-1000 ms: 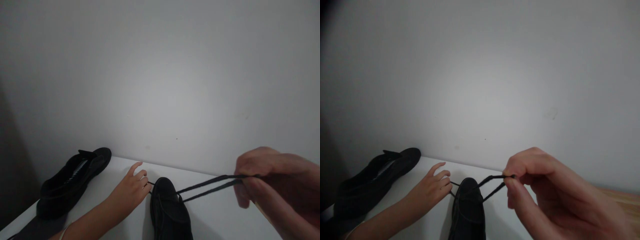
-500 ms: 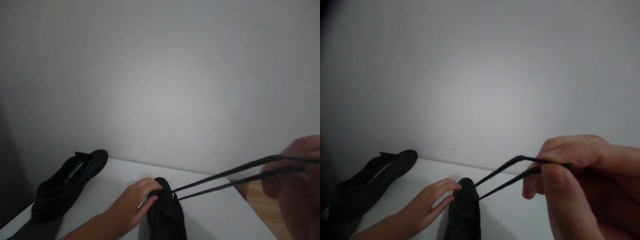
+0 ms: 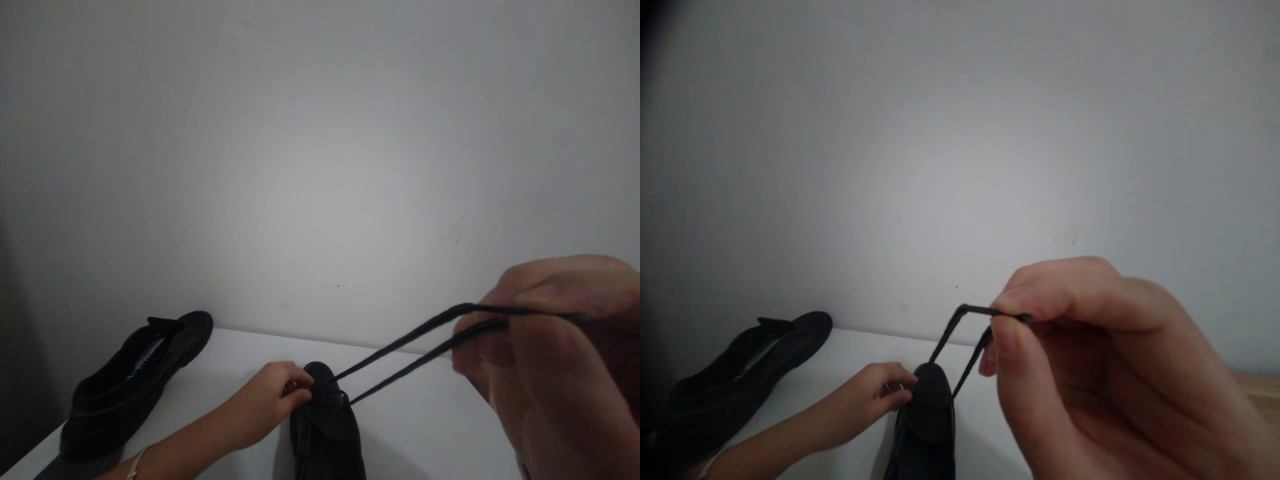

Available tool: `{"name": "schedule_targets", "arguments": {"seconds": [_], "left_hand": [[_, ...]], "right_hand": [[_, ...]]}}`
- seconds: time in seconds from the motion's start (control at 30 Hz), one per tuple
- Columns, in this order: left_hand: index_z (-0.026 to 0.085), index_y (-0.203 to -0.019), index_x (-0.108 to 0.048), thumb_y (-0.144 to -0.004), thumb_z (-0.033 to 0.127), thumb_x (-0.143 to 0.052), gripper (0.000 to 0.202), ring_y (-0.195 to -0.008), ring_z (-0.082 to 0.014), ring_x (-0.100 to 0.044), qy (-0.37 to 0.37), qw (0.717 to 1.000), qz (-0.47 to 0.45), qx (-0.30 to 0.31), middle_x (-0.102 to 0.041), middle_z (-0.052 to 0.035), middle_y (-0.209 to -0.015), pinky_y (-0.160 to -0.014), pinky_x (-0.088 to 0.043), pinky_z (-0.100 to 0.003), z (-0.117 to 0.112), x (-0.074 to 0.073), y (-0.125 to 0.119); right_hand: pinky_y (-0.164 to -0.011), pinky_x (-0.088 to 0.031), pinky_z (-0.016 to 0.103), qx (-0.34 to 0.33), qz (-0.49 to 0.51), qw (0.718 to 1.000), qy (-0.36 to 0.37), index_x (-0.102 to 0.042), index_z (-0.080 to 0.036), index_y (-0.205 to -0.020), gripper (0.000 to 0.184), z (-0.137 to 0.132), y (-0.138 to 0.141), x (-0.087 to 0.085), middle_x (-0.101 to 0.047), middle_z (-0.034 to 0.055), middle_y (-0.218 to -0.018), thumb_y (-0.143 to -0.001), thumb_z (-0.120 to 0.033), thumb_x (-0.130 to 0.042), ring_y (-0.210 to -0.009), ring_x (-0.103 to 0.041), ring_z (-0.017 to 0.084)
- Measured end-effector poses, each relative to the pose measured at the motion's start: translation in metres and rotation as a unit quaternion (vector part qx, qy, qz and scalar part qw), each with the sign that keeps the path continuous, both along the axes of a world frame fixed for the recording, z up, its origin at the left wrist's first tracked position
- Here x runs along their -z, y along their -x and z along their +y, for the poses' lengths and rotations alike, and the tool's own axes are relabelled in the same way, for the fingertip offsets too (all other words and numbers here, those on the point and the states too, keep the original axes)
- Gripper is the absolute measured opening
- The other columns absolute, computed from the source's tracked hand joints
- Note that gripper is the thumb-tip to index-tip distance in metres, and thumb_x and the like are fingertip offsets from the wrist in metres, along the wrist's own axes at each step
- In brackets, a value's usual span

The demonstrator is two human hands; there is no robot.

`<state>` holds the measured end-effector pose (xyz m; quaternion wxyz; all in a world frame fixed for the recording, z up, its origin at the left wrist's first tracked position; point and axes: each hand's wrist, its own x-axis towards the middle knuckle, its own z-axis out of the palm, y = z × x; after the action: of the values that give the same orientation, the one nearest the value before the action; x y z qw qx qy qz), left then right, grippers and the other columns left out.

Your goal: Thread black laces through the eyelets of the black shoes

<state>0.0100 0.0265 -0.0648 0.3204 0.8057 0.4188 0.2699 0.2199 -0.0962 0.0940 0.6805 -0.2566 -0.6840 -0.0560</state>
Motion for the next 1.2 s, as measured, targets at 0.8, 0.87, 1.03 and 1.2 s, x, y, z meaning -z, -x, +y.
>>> {"name": "schedule_targets", "arguments": {"seconds": [0.8, 0.87, 1.03, 1.2], "left_hand": [[0.023, -0.073, -0.076, -0.084, 0.013, -0.073, 0.014, -0.061, -0.0088, -0.066, -0.16, 0.908, -0.383, 0.051, -0.073, 0.0063, -0.064, -0.057, -0.05, -0.013, -0.084, -0.176, -0.042], [0.024, -0.077, -0.076, -0.086, 0.02, -0.076, 0.009, -0.063, -0.0092, -0.067, -0.183, 0.895, -0.405, 0.025, -0.074, 0.0064, -0.066, -0.057, -0.051, -0.014, -0.082, -0.176, -0.038], [0.025, -0.085, -0.076, -0.09, 0.019, -0.073, 0.008, -0.068, -0.0082, -0.07, -0.23, 0.872, -0.432, 0.009, -0.075, 0.0067, -0.072, -0.063, -0.054, -0.014, -0.084, -0.174, -0.034], [0.023, -0.085, -0.076, -0.088, 0.019, -0.074, 0.006, -0.055, -0.0044, -0.061, -0.232, 0.873, -0.428, 0.013, -0.076, 0.0072, -0.071, -0.048, -0.045, -0.01, -0.081, -0.177, -0.04]], "right_hand": [[-0.056, -0.058, 0.016, -0.091, 0.05, 0.992, 0.077, -0.07, -0.027, -0.094, 0.019, 0.009, 0.008, -0.009, -0.068, -0.0052, -0.084, -0.089, -0.008, -0.067, -0.063, -0.065, 0.008], [-0.055, -0.058, 0.015, -0.096, 0.052, 0.99, 0.087, -0.07, -0.026, -0.094, 0.018, 0.01, 0.006, -0.008, -0.069, -0.0047, -0.084, -0.089, -0.009, -0.068, -0.062, -0.065, 0.007], [-0.052, -0.056, 0.015, -0.122, 0.005, 0.98, 0.154, -0.07, -0.022, -0.087, 0.013, 0.019, 0.005, -0.006, -0.068, -0.0047, -0.075, -0.087, -0.009, -0.068, -0.057, -0.064, 0.007], [-0.058, -0.058, 0.02, -0.129, 0.038, 0.984, 0.114, -0.071, -0.024, -0.09, 0.018, 0.01, 0.009, -0.007, -0.07, -0.0027, -0.086, -0.088, -0.007, -0.067, -0.063, -0.066, 0.009]]}}
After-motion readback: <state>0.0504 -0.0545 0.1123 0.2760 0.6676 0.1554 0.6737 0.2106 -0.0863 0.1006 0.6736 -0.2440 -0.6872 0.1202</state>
